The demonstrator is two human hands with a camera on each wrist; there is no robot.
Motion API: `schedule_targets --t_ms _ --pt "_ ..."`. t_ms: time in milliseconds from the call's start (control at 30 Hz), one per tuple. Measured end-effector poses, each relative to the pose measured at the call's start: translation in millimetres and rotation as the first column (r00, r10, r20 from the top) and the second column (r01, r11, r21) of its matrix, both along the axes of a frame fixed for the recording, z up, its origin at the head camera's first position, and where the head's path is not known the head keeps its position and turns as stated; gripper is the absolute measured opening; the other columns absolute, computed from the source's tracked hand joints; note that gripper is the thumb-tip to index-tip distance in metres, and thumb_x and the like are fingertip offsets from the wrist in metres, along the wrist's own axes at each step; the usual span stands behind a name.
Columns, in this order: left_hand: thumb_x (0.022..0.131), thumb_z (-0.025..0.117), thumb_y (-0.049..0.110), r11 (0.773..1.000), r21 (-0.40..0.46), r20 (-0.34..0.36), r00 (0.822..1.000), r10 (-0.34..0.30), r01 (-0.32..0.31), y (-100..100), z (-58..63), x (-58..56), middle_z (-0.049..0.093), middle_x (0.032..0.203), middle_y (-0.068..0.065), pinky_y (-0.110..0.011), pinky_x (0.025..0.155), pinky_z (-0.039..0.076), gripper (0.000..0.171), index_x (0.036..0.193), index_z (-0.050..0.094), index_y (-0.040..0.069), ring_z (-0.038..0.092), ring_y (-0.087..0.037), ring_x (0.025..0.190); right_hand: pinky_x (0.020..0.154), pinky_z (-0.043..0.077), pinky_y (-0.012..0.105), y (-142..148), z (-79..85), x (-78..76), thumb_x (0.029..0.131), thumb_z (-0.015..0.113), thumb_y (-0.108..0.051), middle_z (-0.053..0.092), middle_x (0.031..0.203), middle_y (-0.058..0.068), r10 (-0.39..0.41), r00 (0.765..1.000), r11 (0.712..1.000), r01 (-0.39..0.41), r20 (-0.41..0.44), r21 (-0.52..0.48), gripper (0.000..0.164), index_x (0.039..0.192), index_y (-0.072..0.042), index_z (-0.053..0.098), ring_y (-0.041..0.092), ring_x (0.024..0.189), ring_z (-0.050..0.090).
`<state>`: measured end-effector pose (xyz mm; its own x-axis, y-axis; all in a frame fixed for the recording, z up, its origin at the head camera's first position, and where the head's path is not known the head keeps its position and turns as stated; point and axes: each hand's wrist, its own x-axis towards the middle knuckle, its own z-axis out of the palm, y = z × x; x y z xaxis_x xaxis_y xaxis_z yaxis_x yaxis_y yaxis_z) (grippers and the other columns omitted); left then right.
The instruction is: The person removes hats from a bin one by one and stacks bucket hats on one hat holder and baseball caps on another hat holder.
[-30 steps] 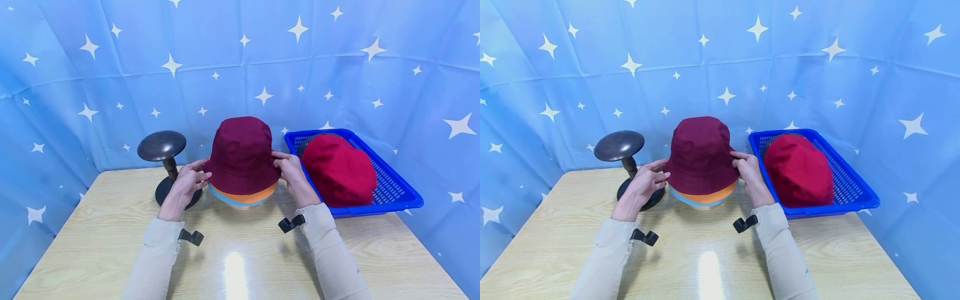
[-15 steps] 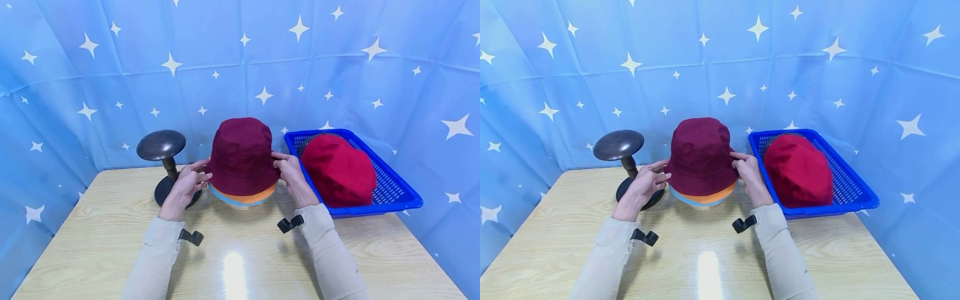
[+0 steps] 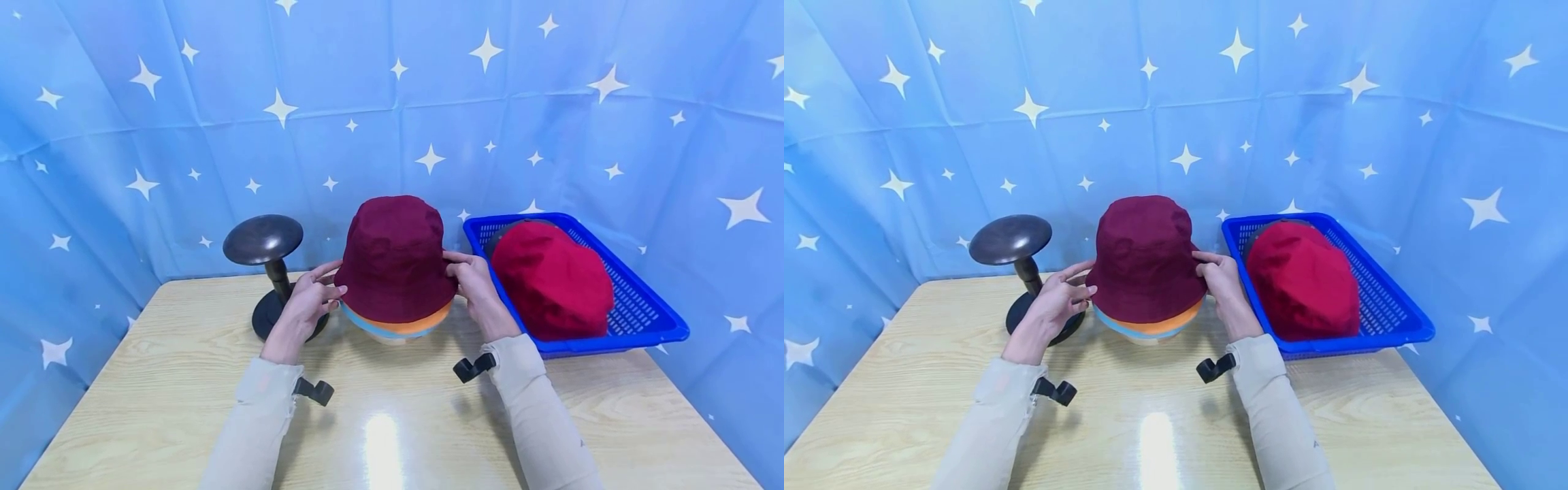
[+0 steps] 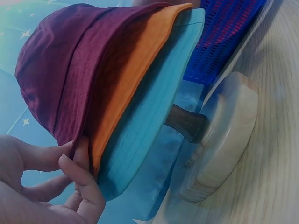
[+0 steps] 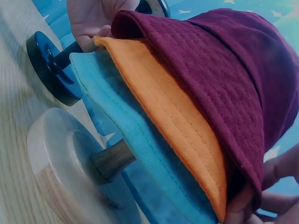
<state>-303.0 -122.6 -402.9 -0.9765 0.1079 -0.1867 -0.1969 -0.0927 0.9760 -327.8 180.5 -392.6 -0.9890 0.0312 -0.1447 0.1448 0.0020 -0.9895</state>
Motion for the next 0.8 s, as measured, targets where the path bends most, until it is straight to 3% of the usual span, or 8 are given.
schedule_targets --t_ms 300,467,533,633,800 --pt "0.097 0.056 -0.004 0.989 0.145 -0.014 1.0 -0.019 0.02 -4.7 5.9 3.9 0.06 0.114 -0.002 -0.021 0.067 0.047 0.062 0.154 0.048 0.017 0.061 -0.011 0.083 0.078 0.054 0.019 5.9 5.3 1.0 0.096 0.046 -0.002 0.053 0.152 0.008 0.038 0.999 0.999 -0.038 -0.017 0.006 0.052 0.147 -0.006 0.056 0.011 0.106 0.058" --pt "0.096 0.049 -0.002 0.973 0.231 0.0 1.0 -0.017 0.017 -6.6 7.2 3.8 0.059 0.107 0.0 -0.022 0.067 0.044 0.059 0.152 0.05 0.016 0.047 -0.01 0.066 0.076 0.055 0.019 5.4 6.2 0.7 0.098 0.045 -0.003 0.055 0.146 0.009 0.04 0.999 0.999 -0.04 -0.018 0.014 0.049 0.146 -0.005 0.058 0.01 0.099 0.06" --pt "0.097 0.047 -0.001 0.972 0.233 -0.001 1.0 -0.014 0.014 -6.6 6.5 3.1 0.058 0.102 0.001 -0.022 0.067 0.043 0.057 0.152 0.051 0.015 0.041 -0.01 0.062 0.073 0.055 0.019 4.7 5.2 0.4 0.097 0.046 -0.002 0.055 0.145 0.01 0.035 0.999 0.999 -0.035 -0.014 0.016 0.05 0.146 -0.004 0.057 0.008 0.095 0.06" --pt "0.099 0.047 -0.001 0.977 0.214 -0.008 1.0 0.001 0.0 -4.6 6.0 3.0 0.057 0.098 0.001 -0.021 0.067 0.044 0.055 0.151 0.052 0.012 0.045 -0.009 0.064 0.07 0.055 0.018 3.3 3.9 -0.2 0.096 0.046 -0.001 0.056 0.143 0.01 0.026 1.0 1.0 -0.026 -0.011 0.011 0.051 0.146 -0.003 0.057 0.005 0.089 0.06" --pt "0.098 0.05 -0.002 0.989 0.141 -0.02 0.999 0.039 -0.036 0.8 6.4 4.4 0.06 0.114 -0.001 -0.019 0.067 0.048 0.054 0.15 0.054 0.012 0.053 -0.009 0.071 0.067 0.055 0.017 2.1 2.1 0.3 0.096 0.046 0.0 0.056 0.14 0.011 0.041 0.999 0.999 -0.042 -0.01 -0.015 0.053 0.149 0.0 0.052 0.002 0.084 0.061"
